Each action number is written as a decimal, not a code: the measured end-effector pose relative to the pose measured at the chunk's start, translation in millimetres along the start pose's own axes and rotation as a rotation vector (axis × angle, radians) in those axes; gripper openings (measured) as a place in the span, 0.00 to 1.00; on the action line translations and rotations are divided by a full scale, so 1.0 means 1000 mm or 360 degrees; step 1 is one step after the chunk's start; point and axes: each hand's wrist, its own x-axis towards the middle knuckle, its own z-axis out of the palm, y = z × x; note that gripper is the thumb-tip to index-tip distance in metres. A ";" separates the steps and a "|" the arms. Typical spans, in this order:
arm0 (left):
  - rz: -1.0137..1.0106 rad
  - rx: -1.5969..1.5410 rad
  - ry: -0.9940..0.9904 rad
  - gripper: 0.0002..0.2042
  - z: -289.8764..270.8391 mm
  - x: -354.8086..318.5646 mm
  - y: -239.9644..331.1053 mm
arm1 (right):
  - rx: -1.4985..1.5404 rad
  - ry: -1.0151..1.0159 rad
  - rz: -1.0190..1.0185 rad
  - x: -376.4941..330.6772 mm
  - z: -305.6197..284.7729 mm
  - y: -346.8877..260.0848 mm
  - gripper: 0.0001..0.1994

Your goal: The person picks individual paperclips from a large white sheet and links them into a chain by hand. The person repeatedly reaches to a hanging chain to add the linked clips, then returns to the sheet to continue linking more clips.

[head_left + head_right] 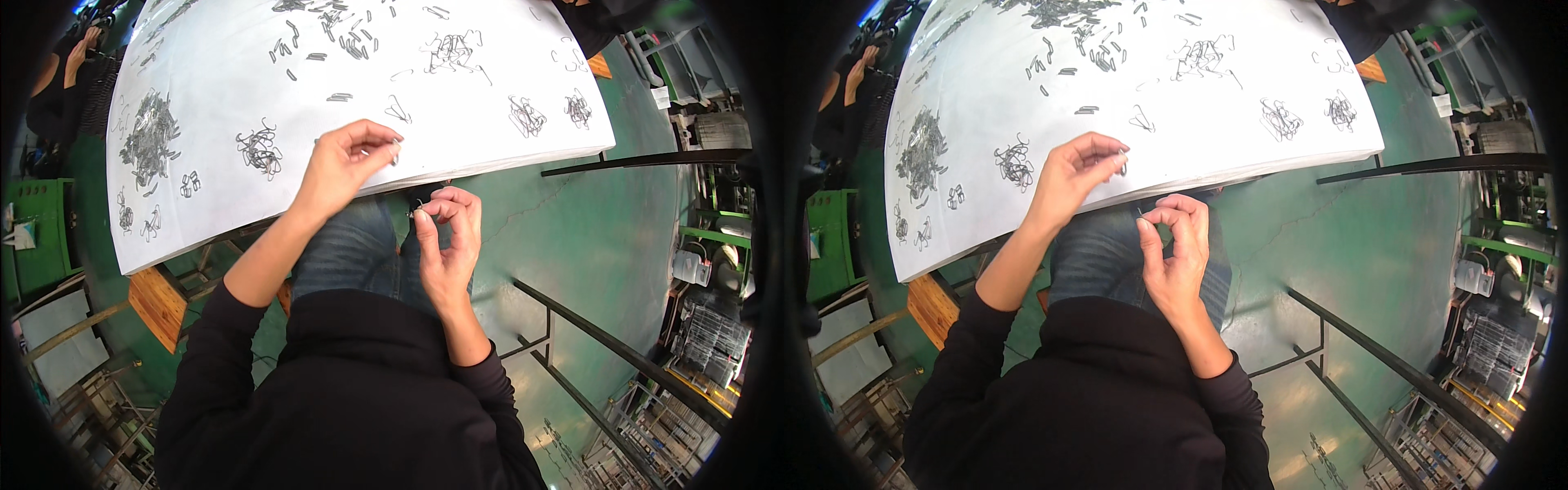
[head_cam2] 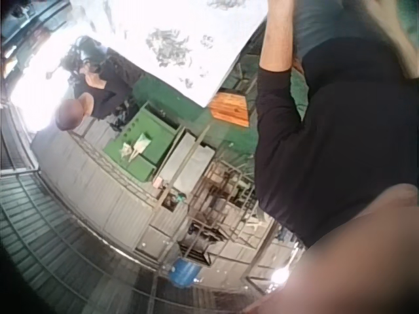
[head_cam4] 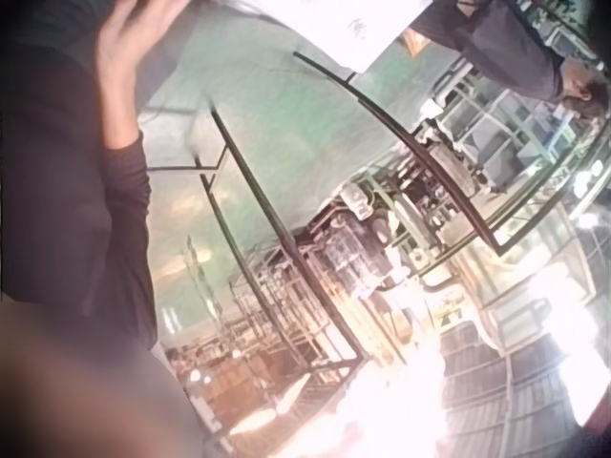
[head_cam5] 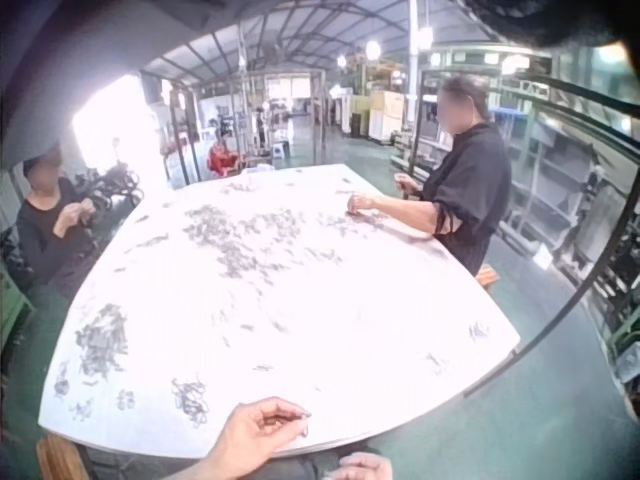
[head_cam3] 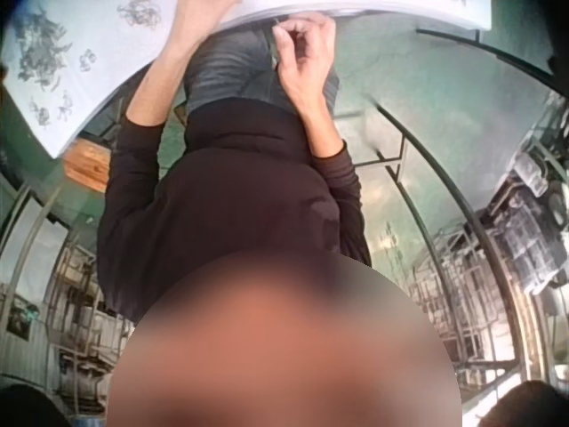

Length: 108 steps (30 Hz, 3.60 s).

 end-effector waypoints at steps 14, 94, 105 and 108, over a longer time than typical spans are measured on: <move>0.0528 0.0203 0.0072 0.05 0.027 -0.045 0.026 | -0.0138 0.0025 -0.0207 0.002 -0.001 0.000 0.04; 0.0152 -0.0035 -0.0030 0.05 0.014 -0.029 0.024 | 0.0169 -0.0106 0.0258 0.013 -0.003 -0.007 0.04; 0.0577 0.0312 0.0019 0.06 0.014 -0.039 0.018 | 0.0098 -0.0270 0.0217 0.026 -0.013 0.008 0.05; 0.0606 0.0298 0.0058 0.07 0.015 -0.042 0.012 | -0.0177 -0.0335 0.0257 0.058 -0.010 0.029 0.06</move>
